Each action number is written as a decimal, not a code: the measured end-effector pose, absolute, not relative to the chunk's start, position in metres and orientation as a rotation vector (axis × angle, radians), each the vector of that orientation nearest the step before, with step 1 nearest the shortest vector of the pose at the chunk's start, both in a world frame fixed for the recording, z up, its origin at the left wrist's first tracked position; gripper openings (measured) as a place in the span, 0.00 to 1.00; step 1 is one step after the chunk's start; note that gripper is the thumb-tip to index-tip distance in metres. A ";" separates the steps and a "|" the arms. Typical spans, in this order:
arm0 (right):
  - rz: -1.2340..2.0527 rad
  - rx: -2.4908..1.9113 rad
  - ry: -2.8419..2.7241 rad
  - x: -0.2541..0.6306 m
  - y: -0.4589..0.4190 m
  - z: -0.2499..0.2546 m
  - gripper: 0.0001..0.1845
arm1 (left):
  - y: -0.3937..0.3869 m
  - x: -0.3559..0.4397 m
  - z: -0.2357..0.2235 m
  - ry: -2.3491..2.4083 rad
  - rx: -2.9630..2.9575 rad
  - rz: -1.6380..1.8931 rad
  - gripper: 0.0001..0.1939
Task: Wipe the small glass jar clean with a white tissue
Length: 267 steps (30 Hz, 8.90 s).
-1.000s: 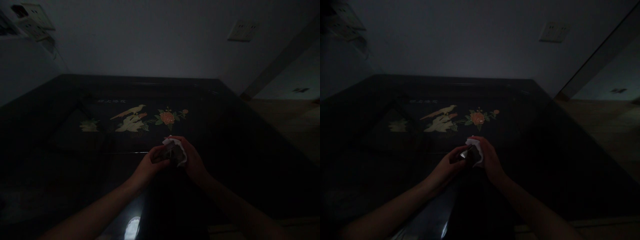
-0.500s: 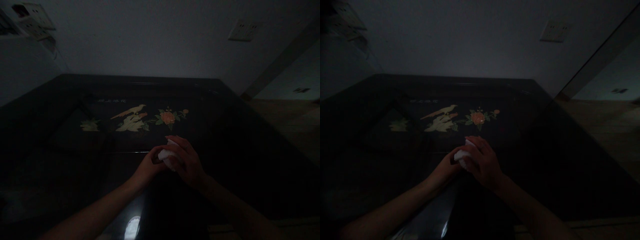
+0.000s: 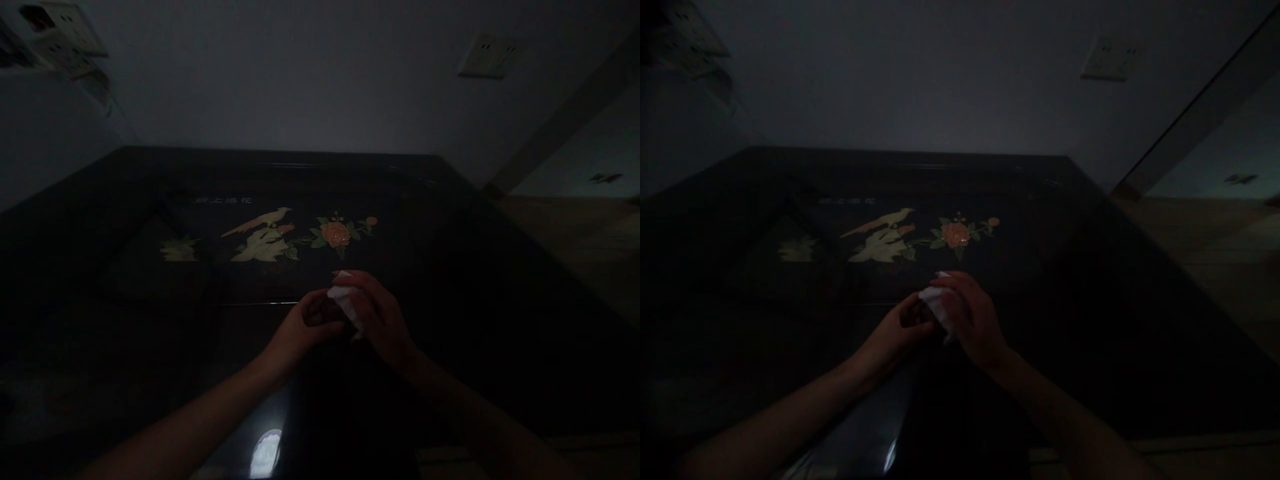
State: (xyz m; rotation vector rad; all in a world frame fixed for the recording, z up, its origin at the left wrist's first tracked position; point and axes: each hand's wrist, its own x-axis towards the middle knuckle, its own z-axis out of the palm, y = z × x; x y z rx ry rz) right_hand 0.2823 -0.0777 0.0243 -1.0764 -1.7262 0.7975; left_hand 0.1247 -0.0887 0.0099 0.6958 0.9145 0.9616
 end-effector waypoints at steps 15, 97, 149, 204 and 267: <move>1.206 -1.077 -1.289 0.279 -0.074 0.018 0.20 | -0.088 0.122 0.009 0.886 0.675 0.937 0.28; 1.857 -0.884 -0.392 0.267 -0.073 0.000 0.19 | -0.090 0.118 0.015 1.204 1.173 1.107 0.20; 1.168 -1.021 -1.066 0.278 -0.076 0.026 0.18 | -0.094 0.125 0.006 0.751 0.584 1.025 0.37; 1.138 -1.159 -1.383 0.274 -0.083 0.022 0.20 | -0.095 0.126 0.006 0.877 0.564 1.037 0.35; 0.479 -0.901 -2.028 0.283 -0.084 0.023 0.18 | -0.093 0.127 0.003 0.920 0.683 1.044 0.29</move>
